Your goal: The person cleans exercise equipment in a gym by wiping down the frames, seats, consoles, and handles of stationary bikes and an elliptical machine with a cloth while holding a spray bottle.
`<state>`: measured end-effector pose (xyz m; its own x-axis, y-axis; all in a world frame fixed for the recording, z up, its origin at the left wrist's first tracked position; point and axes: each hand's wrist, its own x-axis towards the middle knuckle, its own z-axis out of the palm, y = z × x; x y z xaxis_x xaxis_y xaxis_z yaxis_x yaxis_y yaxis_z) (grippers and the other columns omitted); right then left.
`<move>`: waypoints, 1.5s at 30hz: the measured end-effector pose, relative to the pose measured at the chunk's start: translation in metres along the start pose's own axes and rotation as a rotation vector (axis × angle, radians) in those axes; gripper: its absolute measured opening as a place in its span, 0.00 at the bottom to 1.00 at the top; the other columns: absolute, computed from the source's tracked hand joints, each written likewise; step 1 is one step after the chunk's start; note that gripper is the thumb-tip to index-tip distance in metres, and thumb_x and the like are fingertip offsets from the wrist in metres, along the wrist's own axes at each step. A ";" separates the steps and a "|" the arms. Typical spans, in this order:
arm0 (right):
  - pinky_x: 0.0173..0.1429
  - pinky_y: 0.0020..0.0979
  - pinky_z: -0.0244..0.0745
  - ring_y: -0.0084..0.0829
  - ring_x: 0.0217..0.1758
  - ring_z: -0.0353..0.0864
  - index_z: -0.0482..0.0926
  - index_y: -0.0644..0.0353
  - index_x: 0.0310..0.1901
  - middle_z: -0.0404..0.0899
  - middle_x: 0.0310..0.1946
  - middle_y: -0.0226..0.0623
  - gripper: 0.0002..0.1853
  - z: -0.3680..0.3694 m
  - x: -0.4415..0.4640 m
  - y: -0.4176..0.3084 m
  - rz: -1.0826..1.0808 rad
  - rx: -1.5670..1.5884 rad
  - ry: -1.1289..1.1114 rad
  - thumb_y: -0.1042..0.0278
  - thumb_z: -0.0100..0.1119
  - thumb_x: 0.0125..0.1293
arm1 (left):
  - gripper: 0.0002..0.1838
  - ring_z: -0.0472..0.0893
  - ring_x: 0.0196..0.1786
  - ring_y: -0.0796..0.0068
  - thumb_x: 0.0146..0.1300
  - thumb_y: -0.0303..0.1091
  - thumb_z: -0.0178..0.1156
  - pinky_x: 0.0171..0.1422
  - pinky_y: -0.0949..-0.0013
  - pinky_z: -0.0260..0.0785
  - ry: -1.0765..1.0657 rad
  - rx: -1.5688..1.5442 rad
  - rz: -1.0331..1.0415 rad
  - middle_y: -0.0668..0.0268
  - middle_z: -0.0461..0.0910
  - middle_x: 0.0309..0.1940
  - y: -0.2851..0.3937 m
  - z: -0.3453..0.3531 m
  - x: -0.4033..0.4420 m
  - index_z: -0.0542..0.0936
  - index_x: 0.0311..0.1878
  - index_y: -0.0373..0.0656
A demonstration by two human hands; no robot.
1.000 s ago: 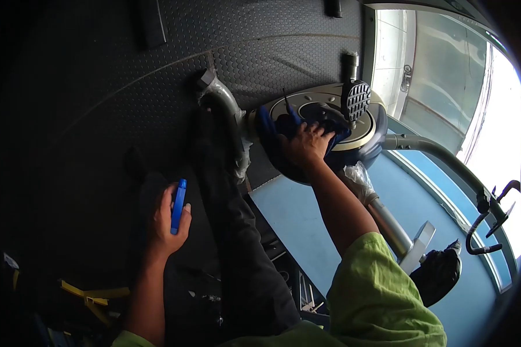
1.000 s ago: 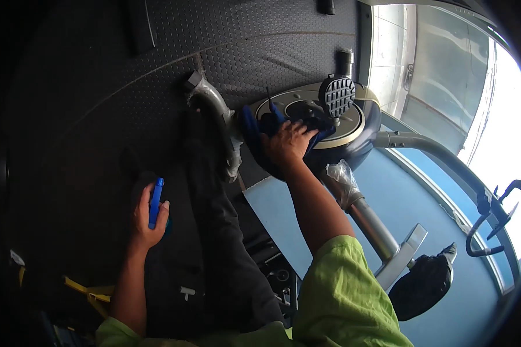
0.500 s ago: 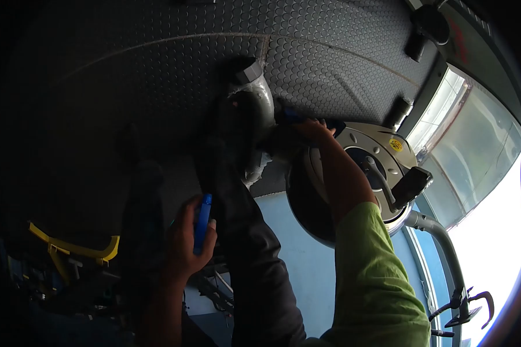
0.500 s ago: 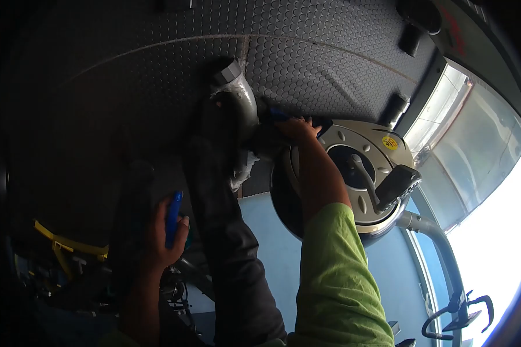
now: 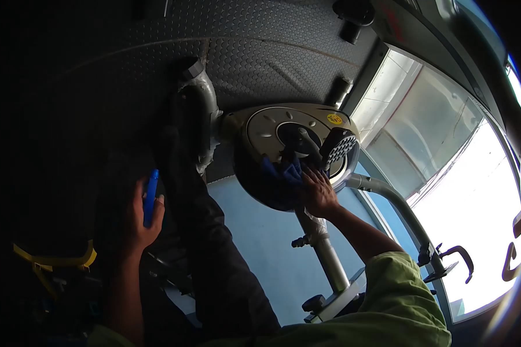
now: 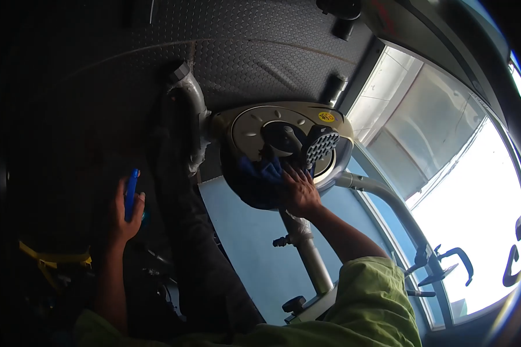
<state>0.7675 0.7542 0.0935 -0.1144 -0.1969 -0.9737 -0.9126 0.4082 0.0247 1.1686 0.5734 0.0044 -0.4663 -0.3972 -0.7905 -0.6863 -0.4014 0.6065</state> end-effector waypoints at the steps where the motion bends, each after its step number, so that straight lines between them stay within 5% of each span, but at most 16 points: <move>1: 0.81 0.48 0.44 0.47 0.80 0.50 0.62 0.57 0.73 0.55 0.76 0.47 0.34 -0.004 -0.008 0.027 0.028 0.045 -0.009 0.49 0.51 0.69 | 0.28 0.80 0.35 0.68 0.66 0.35 0.59 0.37 0.66 0.73 -0.036 0.005 -0.020 0.58 0.78 0.38 0.006 -0.003 0.001 0.67 0.67 0.36; 6: 0.80 0.47 0.47 0.46 0.77 0.57 0.75 0.55 0.62 0.69 0.66 0.50 0.25 0.018 0.030 0.118 0.224 -0.039 0.080 0.53 0.49 0.67 | 0.27 0.80 0.35 0.69 0.67 0.36 0.59 0.37 0.66 0.73 -0.073 -0.001 0.038 0.57 0.78 0.38 0.028 0.007 0.006 0.67 0.67 0.36; 9: 0.76 0.47 0.55 0.51 0.68 0.68 0.80 0.54 0.56 0.77 0.55 0.52 0.22 0.017 0.029 0.080 0.144 -0.109 0.029 0.58 0.56 0.61 | 0.27 0.80 0.35 0.69 0.67 0.36 0.58 0.37 0.66 0.73 -0.129 -0.009 0.069 0.57 0.78 0.37 0.053 0.019 0.012 0.67 0.67 0.35; 12: 0.80 0.48 0.45 0.46 0.79 0.54 0.72 0.48 0.67 0.63 0.72 0.45 0.30 -0.002 -0.003 0.066 0.030 0.175 0.089 0.41 0.49 0.69 | 0.27 0.80 0.34 0.70 0.67 0.35 0.58 0.37 0.66 0.72 -0.155 0.085 0.141 0.57 0.78 0.36 0.079 0.042 0.015 0.67 0.66 0.34; 14: 0.81 0.47 0.44 0.45 0.80 0.51 0.69 0.44 0.70 0.59 0.74 0.46 0.32 -0.004 -0.002 0.105 0.130 0.196 0.122 0.38 0.49 0.69 | 0.27 0.80 0.34 0.70 0.67 0.34 0.58 0.37 0.66 0.72 -0.169 0.173 0.186 0.57 0.78 0.36 0.095 0.050 0.015 0.67 0.66 0.33; 16: 0.81 0.52 0.43 0.47 0.81 0.47 0.68 0.41 0.71 0.53 0.77 0.47 0.33 0.032 0.026 0.188 0.360 0.220 0.187 0.38 0.51 0.68 | 0.26 0.78 0.34 0.80 0.67 0.30 0.55 0.41 0.71 0.72 -0.243 0.177 0.135 0.60 0.80 0.48 0.112 0.056 0.012 0.67 0.68 0.36; 20: 0.77 0.68 0.36 0.49 0.83 0.35 0.65 0.35 0.72 0.43 0.79 0.45 0.36 0.037 0.005 0.136 0.403 0.253 0.242 0.39 0.57 0.62 | 0.27 0.78 0.36 0.79 0.67 0.29 0.56 0.43 0.71 0.73 -0.318 0.302 0.107 0.59 0.79 0.53 0.152 0.066 0.007 0.66 0.68 0.35; 22: 0.77 0.69 0.30 0.49 0.83 0.33 0.66 0.33 0.71 0.43 0.79 0.43 0.35 0.031 -0.027 0.086 0.188 0.227 0.212 0.38 0.56 0.62 | 0.27 0.78 0.36 0.78 0.66 0.27 0.56 0.45 0.71 0.73 -0.329 0.370 0.227 0.58 0.79 0.55 0.164 0.076 0.009 0.66 0.68 0.34; 30: 0.80 0.56 0.34 0.58 0.81 0.38 0.69 0.45 0.70 0.48 0.77 0.53 0.37 0.038 0.016 0.148 0.668 0.549 0.591 0.32 0.51 0.64 | 0.27 0.79 0.40 0.75 0.64 0.26 0.58 0.50 0.71 0.73 -0.457 0.426 0.365 0.55 0.78 0.59 0.220 0.105 0.031 0.66 0.67 0.33; 32: 0.80 0.58 0.33 0.59 0.81 0.35 0.69 0.45 0.70 0.46 0.78 0.54 0.37 0.041 0.003 0.111 0.686 0.631 0.641 0.33 0.51 0.64 | 0.26 0.81 0.47 0.51 0.61 0.30 0.59 0.54 0.57 0.73 -0.452 0.446 0.252 0.47 0.78 0.48 0.241 0.107 0.038 0.69 0.62 0.32; 33: 0.79 0.60 0.31 0.59 0.82 0.32 0.68 0.44 0.70 0.44 0.78 0.53 0.37 0.047 -0.008 0.088 0.630 0.635 0.624 0.33 0.51 0.64 | 0.26 0.81 0.47 0.51 0.61 0.30 0.59 0.54 0.57 0.73 -0.463 0.467 0.251 0.47 0.78 0.48 0.247 0.102 0.041 0.69 0.62 0.32; 35: 0.79 0.61 0.29 0.59 0.82 0.32 0.67 0.43 0.71 0.44 0.78 0.53 0.37 0.054 -0.025 0.064 0.540 0.629 0.620 0.33 0.52 0.64 | 0.26 0.79 0.39 0.72 0.63 0.26 0.58 0.49 0.69 0.72 -0.514 0.559 0.314 0.55 0.78 0.57 0.255 0.093 0.047 0.68 0.65 0.33; 36: 0.79 0.60 0.30 0.58 0.82 0.33 0.68 0.42 0.71 0.45 0.78 0.52 0.37 0.053 -0.029 0.064 0.512 0.596 0.623 0.33 0.52 0.64 | 0.26 0.79 0.39 0.72 0.63 0.26 0.58 0.49 0.69 0.72 -0.524 0.575 0.325 0.55 0.78 0.57 0.266 0.090 0.053 0.68 0.65 0.33; 38: 0.80 0.58 0.32 0.54 0.82 0.37 0.66 0.42 0.71 0.48 0.77 0.52 0.36 0.051 -0.021 0.109 0.396 0.551 0.610 0.35 0.53 0.65 | 0.26 0.80 0.50 0.47 0.61 0.31 0.60 0.56 0.56 0.71 -0.536 0.589 0.259 0.47 0.78 0.50 0.285 0.077 0.062 0.70 0.62 0.33; 42: 0.79 0.59 0.37 0.58 0.81 0.35 0.54 0.50 0.76 0.42 0.78 0.57 0.44 0.053 -0.001 0.088 0.860 0.830 0.741 0.36 0.54 0.65 | 0.27 0.80 0.49 0.49 0.61 0.31 0.60 0.56 0.56 0.71 -0.537 0.638 0.186 0.48 0.78 0.49 0.294 0.061 0.080 0.70 0.62 0.33; 45: 0.78 0.60 0.38 0.67 0.80 0.26 0.28 0.59 0.77 0.27 0.75 0.72 0.60 0.041 -0.021 0.032 0.948 1.038 0.379 0.32 0.57 0.61 | 0.26 0.80 0.47 0.50 0.60 0.30 0.60 0.53 0.57 0.71 -0.553 0.647 0.211 0.50 0.78 0.48 0.298 0.058 0.089 0.70 0.62 0.34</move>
<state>0.7572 0.8081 0.1053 -0.7450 0.3558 -0.5643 0.2327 0.9314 0.2800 0.8902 0.4660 0.1098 -0.7077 0.1144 -0.6972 -0.6590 0.2490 0.7098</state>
